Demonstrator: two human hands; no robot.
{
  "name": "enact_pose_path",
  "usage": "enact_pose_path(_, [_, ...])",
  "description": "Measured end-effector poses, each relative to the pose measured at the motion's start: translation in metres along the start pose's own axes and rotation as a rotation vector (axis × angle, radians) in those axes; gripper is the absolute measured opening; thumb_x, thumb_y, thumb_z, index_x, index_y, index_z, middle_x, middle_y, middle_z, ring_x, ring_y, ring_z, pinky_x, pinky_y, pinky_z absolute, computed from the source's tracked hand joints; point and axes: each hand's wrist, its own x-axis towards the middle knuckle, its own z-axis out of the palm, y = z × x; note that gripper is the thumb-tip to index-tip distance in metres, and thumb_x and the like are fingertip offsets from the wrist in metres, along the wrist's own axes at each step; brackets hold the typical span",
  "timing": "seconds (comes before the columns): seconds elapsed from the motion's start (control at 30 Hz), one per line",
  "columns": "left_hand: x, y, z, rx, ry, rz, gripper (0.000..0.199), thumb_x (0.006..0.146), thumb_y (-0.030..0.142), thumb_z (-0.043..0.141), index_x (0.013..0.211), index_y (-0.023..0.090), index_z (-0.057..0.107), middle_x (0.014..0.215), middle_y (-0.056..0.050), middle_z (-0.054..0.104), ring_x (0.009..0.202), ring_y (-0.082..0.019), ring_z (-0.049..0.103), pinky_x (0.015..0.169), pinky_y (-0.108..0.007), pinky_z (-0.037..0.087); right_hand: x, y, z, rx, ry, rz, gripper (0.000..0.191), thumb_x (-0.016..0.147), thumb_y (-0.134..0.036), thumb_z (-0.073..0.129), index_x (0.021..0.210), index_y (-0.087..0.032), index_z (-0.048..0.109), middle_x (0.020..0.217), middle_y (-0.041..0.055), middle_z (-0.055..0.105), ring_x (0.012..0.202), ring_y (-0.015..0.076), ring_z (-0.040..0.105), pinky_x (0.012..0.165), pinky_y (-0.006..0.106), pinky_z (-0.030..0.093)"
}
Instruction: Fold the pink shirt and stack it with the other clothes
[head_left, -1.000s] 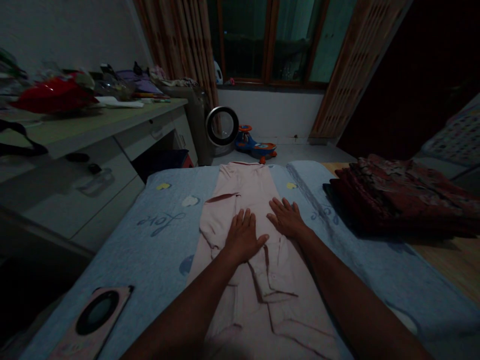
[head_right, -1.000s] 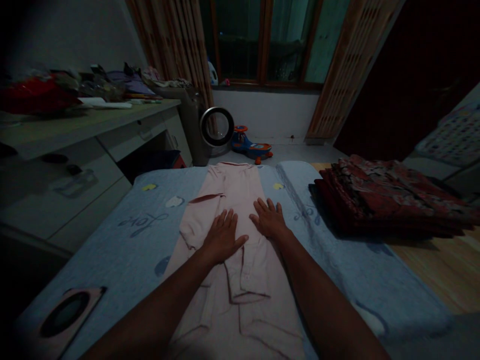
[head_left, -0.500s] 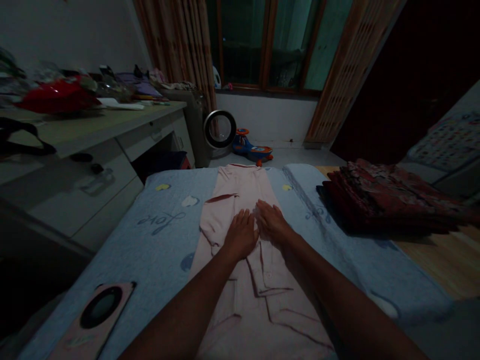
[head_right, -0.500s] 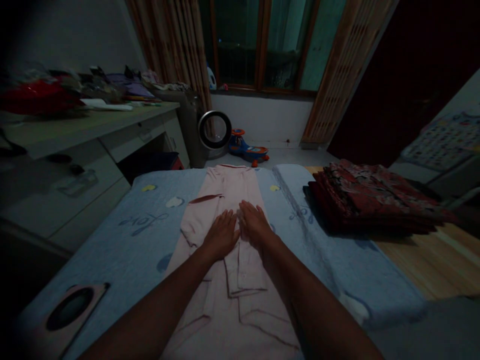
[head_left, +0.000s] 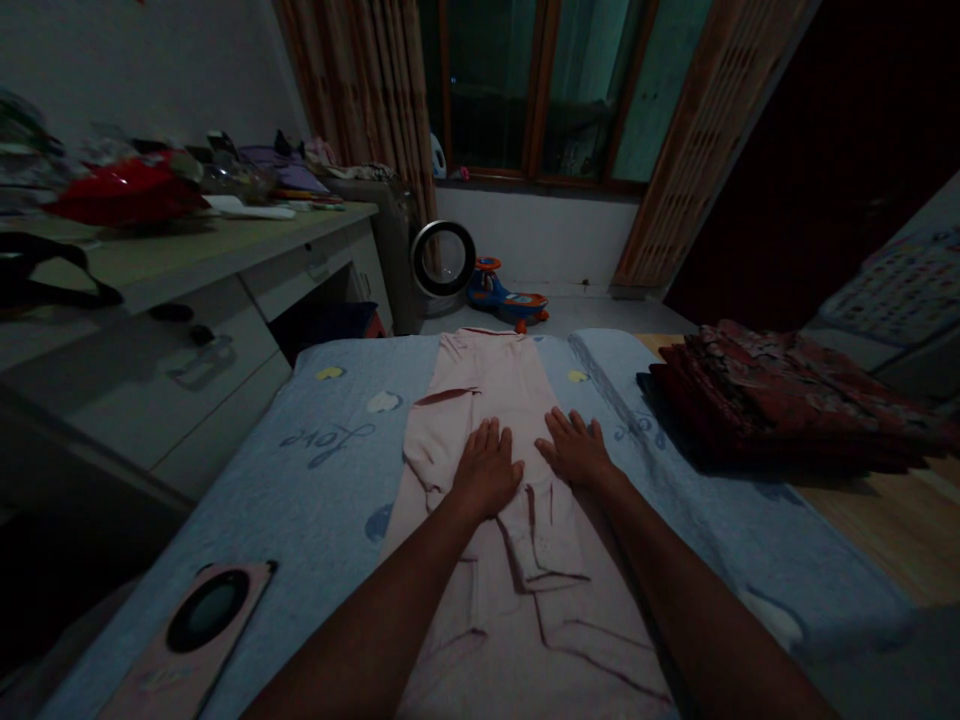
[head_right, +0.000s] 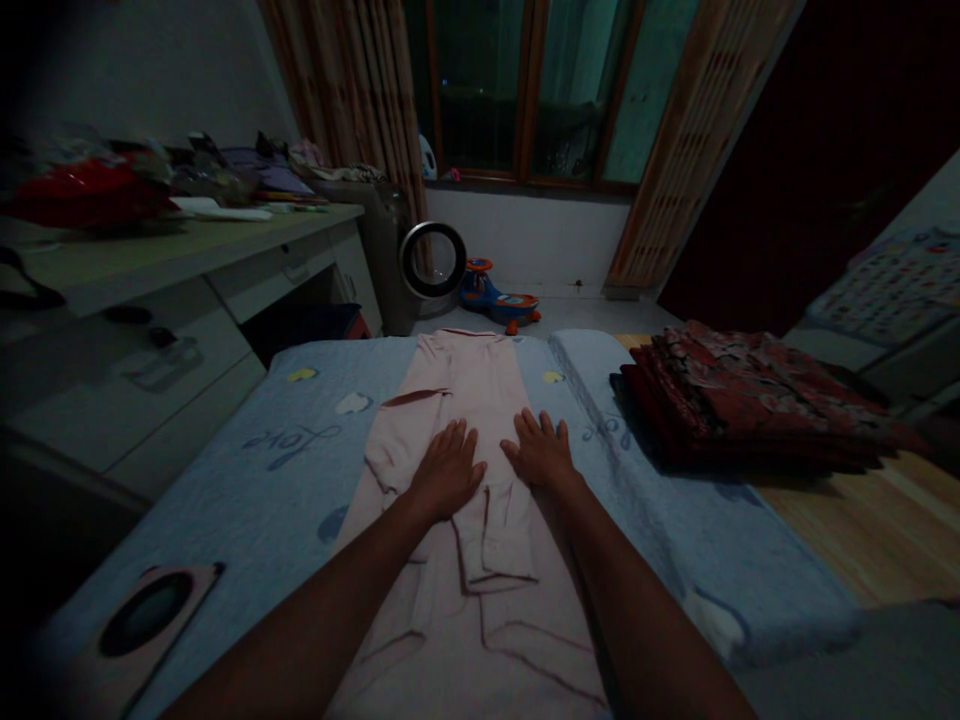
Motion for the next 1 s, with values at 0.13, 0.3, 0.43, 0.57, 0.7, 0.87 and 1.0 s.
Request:
enact_pose_path(0.13, [-0.001,0.000,0.000,-0.004,0.012,0.005,0.061,0.096,0.046,0.036,0.145,0.009,0.038,0.156,-0.020,0.030,0.146,-0.032,0.023,0.116,-0.045,0.022,0.020,-0.014,-0.019,0.038,0.076,0.005,0.054,0.100,-0.043,0.031,0.146,-0.018,0.040,0.159,0.0110,0.025,0.147,0.0321,0.016,0.114,0.059,0.012])
enact_pose_path(0.3, [-0.001,0.001,-0.003,-0.005,0.016,-0.024,0.066,0.094,0.046,0.039,0.148,0.007,0.033,0.156,-0.023,0.028,0.147,-0.034,0.020,0.117,-0.046,0.021,0.051,-0.050,-0.017,0.123,0.082,-0.202,0.055,0.100,-0.034,0.028,0.152,-0.016,0.028,0.161,0.0086,0.019,0.147,0.0210,0.019,0.117,0.047,0.016])
enact_pose_path(0.43, [0.000,0.003,-0.005,-0.013,-0.033,-0.043,0.068,0.095,0.049,0.037,0.149,0.007,0.032,0.156,-0.023,0.027,0.147,-0.035,0.019,0.117,-0.047,0.020,0.058,-0.051,0.001,0.110,0.076,-0.174,0.059,0.100,-0.043,0.027,0.152,-0.015,0.029,0.160,0.0098,0.022,0.146,0.0244,0.023,0.116,0.047,0.019])
enact_pose_path(0.57, [0.000,0.003,-0.005,-0.006,-0.045,-0.040,0.068,0.095,0.052,0.035,0.148,0.008,0.034,0.157,-0.021,0.026,0.147,-0.035,0.018,0.117,-0.047,0.018,0.059,-0.037,0.007,0.081,0.086,-0.144,0.065,0.099,-0.052,0.025,0.152,-0.015,0.027,0.160,0.0099,0.023,0.146,0.0260,0.021,0.116,0.048,0.019])
enact_pose_path(0.7, [0.000,0.002,-0.003,-0.014,-0.054,-0.039,0.074,0.094,0.058,0.033,0.149,0.010,0.033,0.158,-0.020,0.024,0.148,-0.035,0.016,0.117,-0.049,0.018,0.061,-0.023,0.009,0.044,0.080,-0.073,0.066,0.098,-0.057,0.021,0.152,-0.018,0.028,0.161,0.0091,0.021,0.147,0.0256,0.019,0.116,0.052,0.016])
enact_pose_path(0.87, [0.000,0.001,-0.002,-0.043,-0.070,-0.038,0.087,0.089,0.072,0.029,0.150,0.010,0.030,0.159,-0.021,0.022,0.148,-0.036,0.012,0.117,-0.049,0.016,0.054,-0.002,0.008,0.003,0.061,0.020,0.067,0.098,-0.057,0.020,0.153,-0.019,0.026,0.161,0.0093,0.020,0.147,0.0300,0.017,0.113,0.060,0.015])
enact_pose_path(1.0, [0.000,0.001,-0.003,-0.053,-0.079,-0.045,0.090,0.087,0.073,0.032,0.149,0.008,0.032,0.158,-0.023,0.022,0.148,-0.037,0.012,0.117,-0.049,0.016,0.035,-0.001,-0.004,0.003,0.081,0.037,0.062,0.097,-0.048,0.028,0.152,-0.018,0.029,0.161,0.0104,0.020,0.147,0.0329,0.015,0.114,0.062,0.011])
